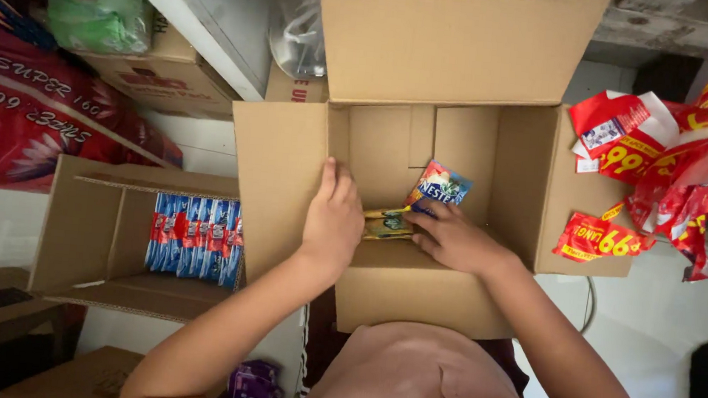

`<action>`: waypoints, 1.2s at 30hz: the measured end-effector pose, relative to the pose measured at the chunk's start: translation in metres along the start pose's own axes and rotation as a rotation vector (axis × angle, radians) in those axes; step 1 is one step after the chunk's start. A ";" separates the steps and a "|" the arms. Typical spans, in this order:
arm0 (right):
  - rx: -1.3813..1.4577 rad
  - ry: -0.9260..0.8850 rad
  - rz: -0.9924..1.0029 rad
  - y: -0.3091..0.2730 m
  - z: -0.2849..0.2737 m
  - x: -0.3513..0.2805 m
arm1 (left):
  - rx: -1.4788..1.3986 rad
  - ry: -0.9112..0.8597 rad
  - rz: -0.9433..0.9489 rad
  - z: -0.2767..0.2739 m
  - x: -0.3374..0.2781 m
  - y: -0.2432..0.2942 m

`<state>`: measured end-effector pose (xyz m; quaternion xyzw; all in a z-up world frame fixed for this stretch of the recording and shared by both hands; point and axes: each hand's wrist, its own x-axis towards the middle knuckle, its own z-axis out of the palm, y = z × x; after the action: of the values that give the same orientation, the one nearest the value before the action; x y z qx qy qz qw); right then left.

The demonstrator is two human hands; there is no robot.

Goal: Packing drink sachets from shelves into a cardboard box on the floor.

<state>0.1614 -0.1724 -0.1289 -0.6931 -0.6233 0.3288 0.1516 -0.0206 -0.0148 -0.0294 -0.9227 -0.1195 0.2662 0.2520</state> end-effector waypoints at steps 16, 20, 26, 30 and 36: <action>0.249 0.331 -0.114 -0.013 -0.051 0.001 | -0.560 0.567 -0.199 -0.004 -0.015 0.004; 0.310 0.325 -0.151 -0.038 -0.089 -0.013 | -0.651 0.696 -0.082 -0.019 -0.003 0.004; 0.915 0.328 -0.132 -0.045 -0.112 -0.027 | -1.373 0.209 0.146 -0.034 0.012 0.007; 1.043 0.482 -0.122 -0.036 -0.108 -0.024 | -1.744 0.463 0.272 -0.031 0.014 0.011; 0.990 0.787 -0.075 -0.023 -0.095 -0.015 | -1.977 0.257 0.311 -0.024 0.027 0.011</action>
<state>0.2051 -0.1639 -0.0405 -0.5877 -0.3187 0.2932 0.6834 0.0161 -0.0241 -0.0290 -0.7449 -0.1371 -0.0238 -0.6525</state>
